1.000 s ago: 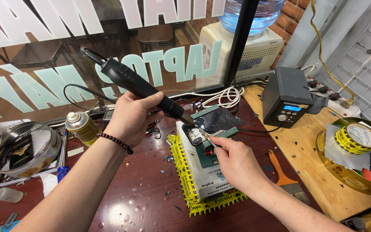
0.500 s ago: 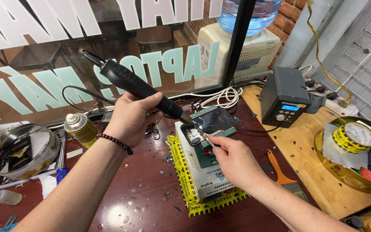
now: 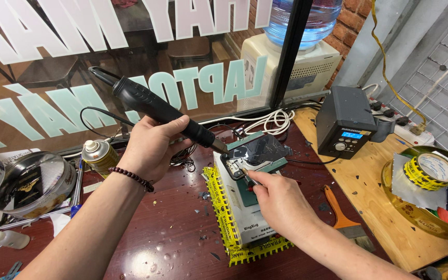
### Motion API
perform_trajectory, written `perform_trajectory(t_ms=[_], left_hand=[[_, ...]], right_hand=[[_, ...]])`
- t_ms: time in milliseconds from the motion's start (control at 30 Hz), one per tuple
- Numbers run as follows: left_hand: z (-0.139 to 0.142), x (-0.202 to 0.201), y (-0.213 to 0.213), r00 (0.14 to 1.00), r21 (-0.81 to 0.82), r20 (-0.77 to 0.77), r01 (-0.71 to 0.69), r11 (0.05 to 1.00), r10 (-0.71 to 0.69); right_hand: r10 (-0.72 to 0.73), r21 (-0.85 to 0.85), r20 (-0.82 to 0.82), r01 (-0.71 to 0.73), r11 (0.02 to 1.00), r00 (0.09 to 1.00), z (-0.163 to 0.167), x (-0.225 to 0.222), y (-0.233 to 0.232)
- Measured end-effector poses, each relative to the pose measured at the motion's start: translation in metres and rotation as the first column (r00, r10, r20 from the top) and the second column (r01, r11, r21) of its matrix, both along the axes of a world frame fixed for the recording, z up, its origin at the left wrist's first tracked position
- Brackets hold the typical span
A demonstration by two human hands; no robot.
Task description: The person uses a hot air gun and a metal tool to heat and scrape a small electronic component mounted on a green board. The component is held in a clamp on a white heating station. The person repeatedly applies heat and scrapes the surface, then sets the tools down.
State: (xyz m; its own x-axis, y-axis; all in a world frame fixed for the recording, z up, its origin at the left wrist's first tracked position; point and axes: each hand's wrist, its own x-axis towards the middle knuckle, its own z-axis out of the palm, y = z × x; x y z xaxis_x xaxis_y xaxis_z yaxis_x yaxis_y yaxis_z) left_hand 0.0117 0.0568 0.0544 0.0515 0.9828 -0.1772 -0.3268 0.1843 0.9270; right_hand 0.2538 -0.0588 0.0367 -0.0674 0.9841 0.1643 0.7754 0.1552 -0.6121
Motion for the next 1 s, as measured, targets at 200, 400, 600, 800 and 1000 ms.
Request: perform_trajectory(t_ms=[200,400,600,800,1000], left_hand=[[0.001,-0.009,-0.003,1.0,0.01,0.02,-0.004,1.0,0.004],[-0.001,-0.016,-0.005,1.0,0.001,0.021,-0.001,1.0,0.001],[-0.008,-0.008,-0.003,1.0,0.006,0.007,-0.003,1.0,0.003],[-0.012,0.0,0.0,1.0,0.017,0.007,0.004,1.0,-0.004],[-0.01,-0.01,-0.005,1.0,0.022,0.021,-0.011,1.0,0.011]], right_hand=[[-0.14,-0.262,0.017,0.139,0.955,0.99,0.013,-0.011,-0.001],[-0.049,-0.093,-0.003,0.049,0.994,0.999,0.006,-0.013,-0.002],[-0.188,-0.275,-0.071,0.162,0.948,0.98,-0.016,-0.001,0.002],[-0.228,-0.357,-0.403,0.078,0.931,0.886,-0.024,0.008,0.01],[-0.199,-0.291,-0.098,0.163,0.943,0.975,-0.015,0.0,0.003]])
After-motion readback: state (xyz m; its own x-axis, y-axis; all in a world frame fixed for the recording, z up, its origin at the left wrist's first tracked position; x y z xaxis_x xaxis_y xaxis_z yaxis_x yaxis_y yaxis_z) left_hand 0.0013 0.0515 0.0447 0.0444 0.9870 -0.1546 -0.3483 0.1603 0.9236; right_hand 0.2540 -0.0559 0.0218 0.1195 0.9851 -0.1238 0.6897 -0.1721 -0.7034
